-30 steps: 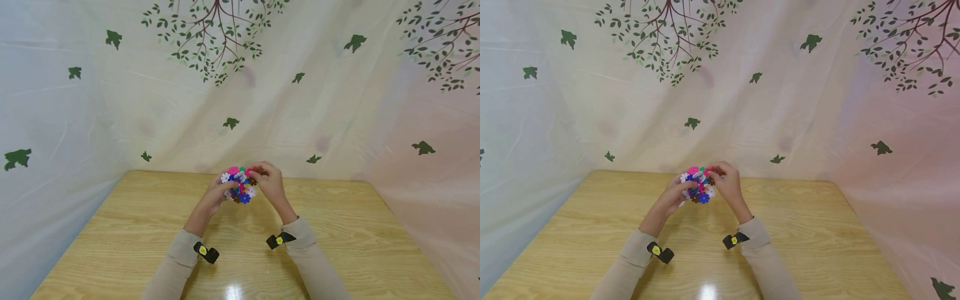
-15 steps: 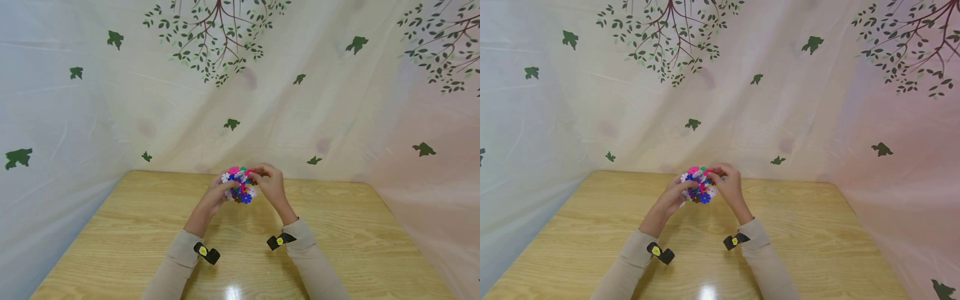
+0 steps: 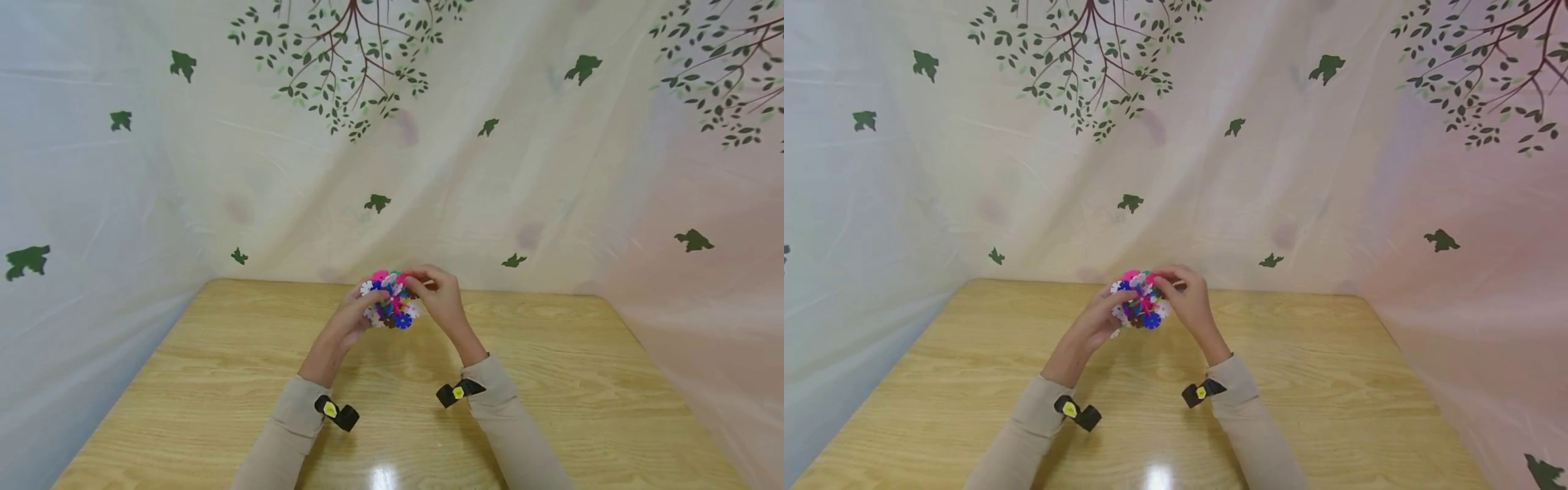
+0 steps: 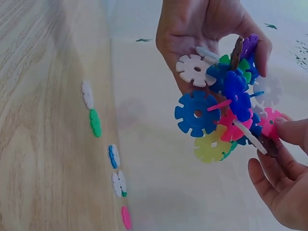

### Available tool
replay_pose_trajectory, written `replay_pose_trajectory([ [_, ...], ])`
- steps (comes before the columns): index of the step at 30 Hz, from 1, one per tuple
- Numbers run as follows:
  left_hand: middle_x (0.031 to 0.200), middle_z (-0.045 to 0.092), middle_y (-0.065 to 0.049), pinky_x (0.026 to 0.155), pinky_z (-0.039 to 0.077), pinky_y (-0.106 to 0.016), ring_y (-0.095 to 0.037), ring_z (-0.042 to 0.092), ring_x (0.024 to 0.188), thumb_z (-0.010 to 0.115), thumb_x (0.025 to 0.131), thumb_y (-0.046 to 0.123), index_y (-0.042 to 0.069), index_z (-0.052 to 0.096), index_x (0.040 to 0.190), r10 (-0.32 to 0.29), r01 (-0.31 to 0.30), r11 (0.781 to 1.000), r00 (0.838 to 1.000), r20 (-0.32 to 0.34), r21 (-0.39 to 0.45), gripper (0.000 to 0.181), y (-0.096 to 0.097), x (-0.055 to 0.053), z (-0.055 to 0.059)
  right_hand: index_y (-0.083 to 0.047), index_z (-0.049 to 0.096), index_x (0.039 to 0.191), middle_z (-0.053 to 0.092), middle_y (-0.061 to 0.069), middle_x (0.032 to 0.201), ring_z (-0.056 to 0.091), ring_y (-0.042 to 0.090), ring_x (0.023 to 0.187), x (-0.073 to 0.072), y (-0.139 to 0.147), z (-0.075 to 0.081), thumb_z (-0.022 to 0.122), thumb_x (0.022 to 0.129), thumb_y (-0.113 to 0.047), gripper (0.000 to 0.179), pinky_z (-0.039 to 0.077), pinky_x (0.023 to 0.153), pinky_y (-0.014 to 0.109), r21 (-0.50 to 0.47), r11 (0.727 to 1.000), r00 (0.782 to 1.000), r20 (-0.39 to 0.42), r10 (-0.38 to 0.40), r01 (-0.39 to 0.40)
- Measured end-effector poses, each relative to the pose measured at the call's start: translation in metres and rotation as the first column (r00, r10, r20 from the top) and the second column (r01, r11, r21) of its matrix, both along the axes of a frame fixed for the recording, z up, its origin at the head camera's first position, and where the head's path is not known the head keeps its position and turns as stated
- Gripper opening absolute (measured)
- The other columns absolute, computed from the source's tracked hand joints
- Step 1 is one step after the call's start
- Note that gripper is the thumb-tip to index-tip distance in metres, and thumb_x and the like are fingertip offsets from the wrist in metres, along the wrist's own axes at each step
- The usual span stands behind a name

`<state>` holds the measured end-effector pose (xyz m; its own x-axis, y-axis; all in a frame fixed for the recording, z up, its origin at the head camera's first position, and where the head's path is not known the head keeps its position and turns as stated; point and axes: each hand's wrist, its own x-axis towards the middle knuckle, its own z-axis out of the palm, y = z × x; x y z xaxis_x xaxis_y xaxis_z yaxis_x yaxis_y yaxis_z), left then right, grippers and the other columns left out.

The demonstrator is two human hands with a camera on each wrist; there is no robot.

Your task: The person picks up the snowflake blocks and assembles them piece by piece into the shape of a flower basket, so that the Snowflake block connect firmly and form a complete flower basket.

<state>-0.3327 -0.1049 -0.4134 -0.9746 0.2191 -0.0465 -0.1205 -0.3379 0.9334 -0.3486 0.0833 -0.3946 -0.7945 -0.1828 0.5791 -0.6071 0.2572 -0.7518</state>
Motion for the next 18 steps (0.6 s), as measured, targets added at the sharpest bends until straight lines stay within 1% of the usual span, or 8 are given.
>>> replay_pose_trajectory([
  [2,0.146,0.05,-0.013,0.092,0.054,-0.032,-0.023,0.055,0.122,0.059,0.098,0.013,0.014,0.043,0.153,-0.012,0.012,1.0,1.0,0.014,0.023,0.057,-0.001,-0.001,0.0,0.008,0.072,0.115,0.072,0.027,0.111,0.067,0.044,0.094,-0.003,0.003,-0.001,0.062,0.1,-0.002,0.021,0.062,0.075,0.05,-0.012,1.0,1.0,0.011,0.028,-0.028],
  [5,0.148,0.046,-0.015,0.096,0.053,-0.034,-0.026,0.051,0.127,0.054,0.1,0.016,0.015,0.04,0.154,-0.031,0.03,0.998,0.999,0.024,0.061,0.056,-0.001,-0.001,0.001,0.002,0.071,0.123,0.071,0.022,0.12,0.067,0.037,0.099,-0.004,0.008,0.001,0.059,0.103,-0.007,0.025,0.061,0.076,0.038,-0.021,0.997,0.996,0.047,0.077,-0.076],
  [8,0.15,0.043,-0.015,0.095,0.052,-0.032,-0.027,0.049,0.128,0.051,0.1,0.017,0.017,0.036,0.155,-0.052,0.051,0.995,0.999,0.014,0.082,0.057,-0.001,0.0,0.002,-0.005,0.068,0.132,0.068,0.018,0.13,0.066,0.028,0.107,-0.006,0.016,0.003,0.058,0.105,-0.015,0.031,0.06,0.083,0.028,-0.028,0.992,0.985,0.116,0.126,-0.124],
  [10,0.15,0.041,-0.013,0.093,0.053,-0.031,-0.026,0.048,0.127,0.049,0.1,0.016,0.018,0.035,0.153,-0.067,0.066,0.991,0.998,0.008,0.112,0.055,0.0,0.0,0.003,-0.009,0.062,0.14,0.063,0.019,0.137,0.063,0.027,0.116,-0.006,0.023,0.005,0.056,0.106,-0.018,0.036,0.058,0.091,0.028,-0.031,0.987,0.971,0.182,0.158,-0.155],
  [12,0.15,0.04,-0.012,0.092,0.053,-0.03,-0.025,0.048,0.126,0.048,0.1,0.015,0.02,0.035,0.152,-0.078,0.077,0.988,0.997,0.003,0.137,0.053,-0.001,0.0,0.004,-0.011,0.054,0.147,0.056,0.022,0.144,0.059,0.03,0.125,-0.008,0.03,0.007,0.056,0.106,-0.021,0.043,0.055,0.102,0.037,-0.051,0.979,0.942,0.266,0.205,-0.198],
  [14,0.152,0.038,-0.013,0.092,0.054,-0.029,-0.026,0.047,0.128,0.046,0.101,0.013,0.021,0.035,0.151,-0.085,0.082,0.982,0.996,0.007,0.167,0.051,-0.002,-0.001,0.003,-0.011,0.045,0.154,0.049,0.024,0.151,0.052,0.036,0.134,-0.012,0.039,0.007,0.056,0.106,-0.021,0.05,0.049,0.109,0.049,-0.073,0.963,0.9,0.343,0.269,-0.26],
  [16,0.154,0.036,-0.014,0.093,0.055,-0.03,-0.027,0.047,0.13,0.044,0.102,0.012,0.02,0.034,0.152,-0.091,0.088,0.979,0.996,0.004,0.185,0.052,-0.003,-0.002,0.002,-0.011,0.036,0.158,0.04,0.024,0.157,0.044,0.039,0.142,-0.014,0.046,0.007,0.055,0.106,-0.021,0.056,0.041,0.115,0.059,-0.104,0.938,0.837,0.427,0.341,-0.33],
  [18,0.158,0.033,-0.015,0.093,0.056,-0.03,-0.029,0.046,0.132,0.044,0.103,0.012,0.019,0.031,0.154,-0.093,0.092,0.978,0.996,-0.001,0.185,0.054,-0.003,-0.003,0.001,-0.01,0.03,0.161,0.033,0.022,0.161,0.038,0.041,0.145,-0.015,0.053,0.005,0.055,0.106,-0.02,0.06,0.035,0.117,0.063,-0.131,0.912,0.775,0.488,0.401,-0.39],
])
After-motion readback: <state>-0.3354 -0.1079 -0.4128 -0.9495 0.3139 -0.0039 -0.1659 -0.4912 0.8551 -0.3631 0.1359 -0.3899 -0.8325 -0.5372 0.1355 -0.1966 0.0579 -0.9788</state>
